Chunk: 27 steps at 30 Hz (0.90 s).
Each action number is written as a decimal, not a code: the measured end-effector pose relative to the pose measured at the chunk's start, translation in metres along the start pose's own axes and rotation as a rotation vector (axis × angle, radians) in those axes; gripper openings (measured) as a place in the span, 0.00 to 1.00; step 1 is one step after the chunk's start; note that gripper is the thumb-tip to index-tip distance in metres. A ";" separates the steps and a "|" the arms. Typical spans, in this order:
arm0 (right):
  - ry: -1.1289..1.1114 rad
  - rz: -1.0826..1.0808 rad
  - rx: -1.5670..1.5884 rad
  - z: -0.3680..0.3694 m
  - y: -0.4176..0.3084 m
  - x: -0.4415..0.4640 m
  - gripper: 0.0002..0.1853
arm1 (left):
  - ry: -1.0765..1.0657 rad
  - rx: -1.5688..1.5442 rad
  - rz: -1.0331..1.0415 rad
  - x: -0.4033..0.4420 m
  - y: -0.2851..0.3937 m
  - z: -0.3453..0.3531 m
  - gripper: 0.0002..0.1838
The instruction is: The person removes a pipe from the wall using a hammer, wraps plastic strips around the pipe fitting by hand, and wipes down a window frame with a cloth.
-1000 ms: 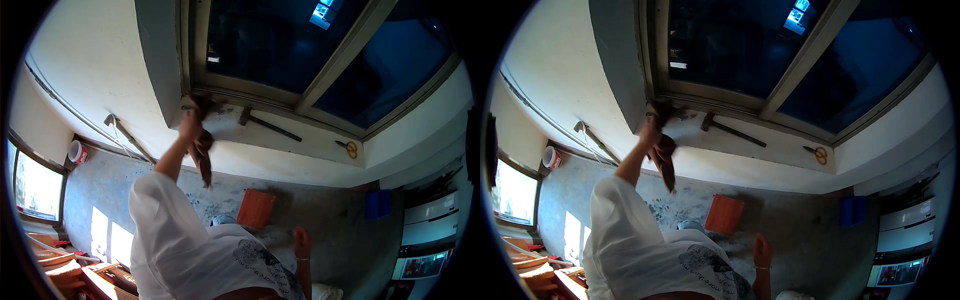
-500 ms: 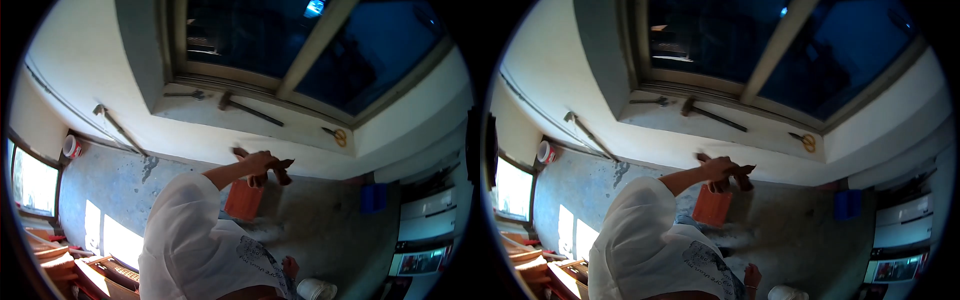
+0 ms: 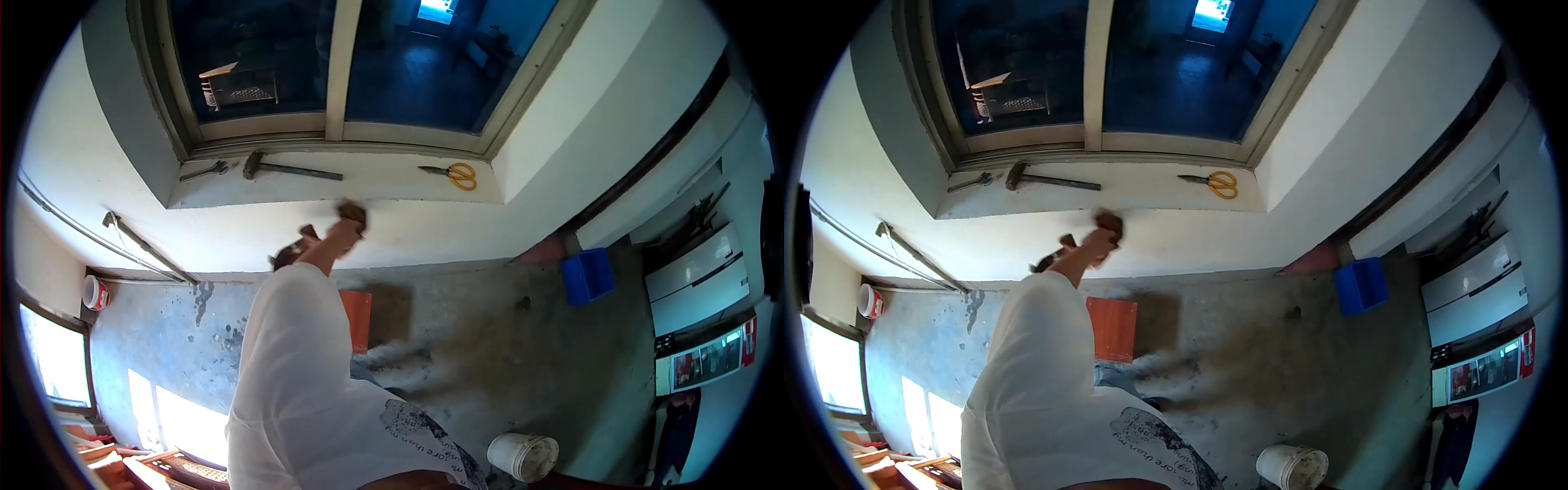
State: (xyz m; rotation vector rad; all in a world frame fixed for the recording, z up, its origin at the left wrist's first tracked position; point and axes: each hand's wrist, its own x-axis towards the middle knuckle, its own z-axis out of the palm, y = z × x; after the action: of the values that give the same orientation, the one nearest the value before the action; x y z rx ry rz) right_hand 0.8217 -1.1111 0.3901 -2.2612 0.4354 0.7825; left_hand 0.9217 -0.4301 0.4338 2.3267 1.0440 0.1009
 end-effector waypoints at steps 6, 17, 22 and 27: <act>0.000 -0.017 0.054 -0.012 0.004 0.018 0.10 | 0.035 -0.058 0.283 -0.015 0.091 -0.006 0.16; -0.044 0.008 0.096 -0.012 -0.018 0.059 0.11 | 0.666 -0.077 0.121 0.048 0.093 -0.099 0.24; -0.066 0.034 0.080 -0.014 -0.052 0.100 0.11 | 0.702 -0.074 -0.012 0.072 0.109 -0.103 0.29; -0.065 0.015 0.017 -0.022 -0.089 0.152 0.11 | 0.392 0.284 -0.123 0.110 0.095 -0.049 0.24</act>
State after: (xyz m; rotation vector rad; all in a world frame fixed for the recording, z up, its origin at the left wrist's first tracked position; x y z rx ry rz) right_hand 0.9909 -1.0772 0.3500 -2.2121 0.4270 0.8545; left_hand 1.0458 -0.3790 0.5075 2.5494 1.4740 0.3972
